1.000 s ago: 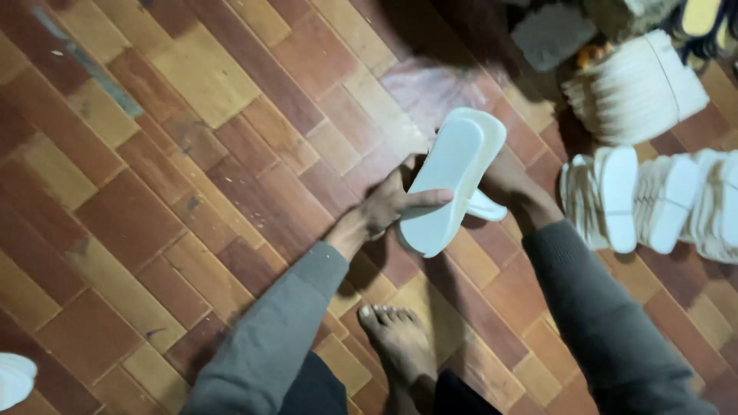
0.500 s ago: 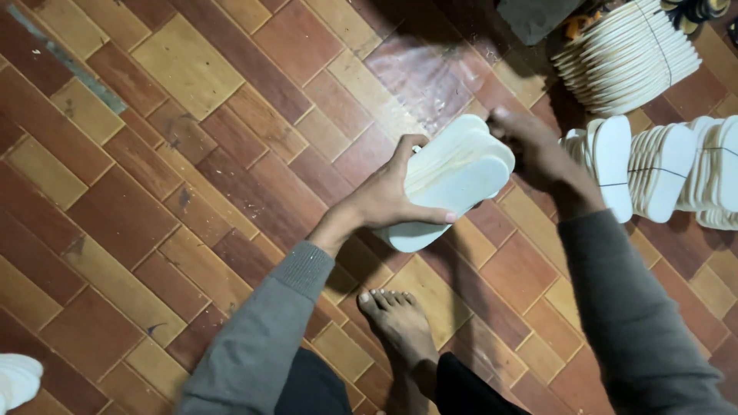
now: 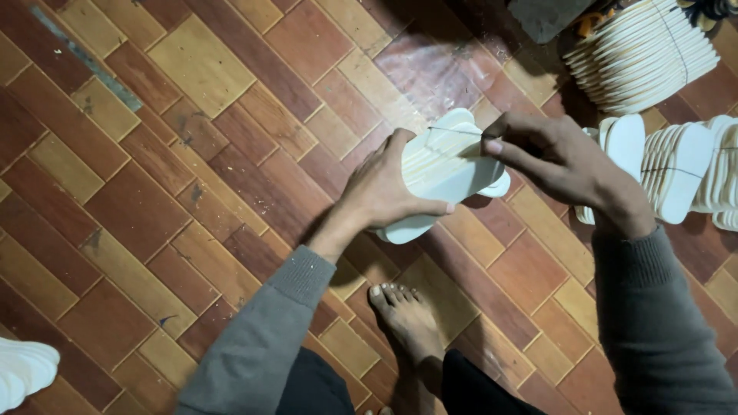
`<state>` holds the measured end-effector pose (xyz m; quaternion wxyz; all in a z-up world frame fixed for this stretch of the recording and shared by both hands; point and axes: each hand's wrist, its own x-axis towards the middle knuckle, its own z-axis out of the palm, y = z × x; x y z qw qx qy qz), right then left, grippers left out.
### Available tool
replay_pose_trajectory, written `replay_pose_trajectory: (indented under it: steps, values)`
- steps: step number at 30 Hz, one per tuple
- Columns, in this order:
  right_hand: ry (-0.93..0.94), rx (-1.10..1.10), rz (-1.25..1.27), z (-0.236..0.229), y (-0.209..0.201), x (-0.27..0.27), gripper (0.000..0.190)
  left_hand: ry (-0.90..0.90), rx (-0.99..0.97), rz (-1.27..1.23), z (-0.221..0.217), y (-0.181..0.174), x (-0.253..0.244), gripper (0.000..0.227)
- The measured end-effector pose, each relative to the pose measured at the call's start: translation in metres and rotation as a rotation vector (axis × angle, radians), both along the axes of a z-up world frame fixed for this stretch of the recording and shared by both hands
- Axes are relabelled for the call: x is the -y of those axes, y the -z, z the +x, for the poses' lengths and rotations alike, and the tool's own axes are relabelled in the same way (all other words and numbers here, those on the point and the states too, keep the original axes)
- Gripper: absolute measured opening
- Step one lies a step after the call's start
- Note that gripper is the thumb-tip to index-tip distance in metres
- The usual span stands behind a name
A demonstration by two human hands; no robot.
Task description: Stacking and bundling white shoe soles using rubber bands on a tiled floor.
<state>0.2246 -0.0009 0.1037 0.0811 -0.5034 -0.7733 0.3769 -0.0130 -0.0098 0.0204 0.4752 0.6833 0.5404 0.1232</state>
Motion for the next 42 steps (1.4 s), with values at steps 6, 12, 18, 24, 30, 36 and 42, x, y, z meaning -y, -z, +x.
replay_pose_trajectory:
  steps: [6, 12, 18, 24, 30, 36, 42]
  values:
    - [0.103, -0.033, 0.140, -0.001, 0.010, 0.008, 0.023, -0.119, -0.007, -0.083, 0.007, 0.002, -0.001, 0.101]
    - [0.065, -0.136, 0.327, -0.005, 0.007, 0.007, 0.020, -0.268, 0.067, -0.125, 0.021, -0.015, -0.003, 0.103]
    - [0.216, -0.272, 0.415, -0.004, 0.033, 0.009, 0.017, -0.402, 0.310, -0.211, 0.017, -0.028, -0.001, 0.093]
    - [0.310, -0.133, 0.515, -0.006, 0.058, 0.009, 0.016, -0.477, 0.348, -0.304, 0.026, -0.021, -0.001, 0.093]
    - [0.427, -0.134, 0.339, 0.016, 0.078, 0.003, 0.019, -0.590, 0.346, -0.342, 0.016, -0.021, -0.013, 0.098]
    - [0.053, -0.259, 0.449, -0.023, 0.057, 0.020, 0.014, -0.500, 0.204, -0.295, 0.034, 0.042, -0.019, 0.110]
    - [-0.150, -0.073, 0.676, -0.003, 0.059, 0.020, 0.018, -0.454, 0.207, -0.086, 0.026, 0.009, -0.011, 0.106]
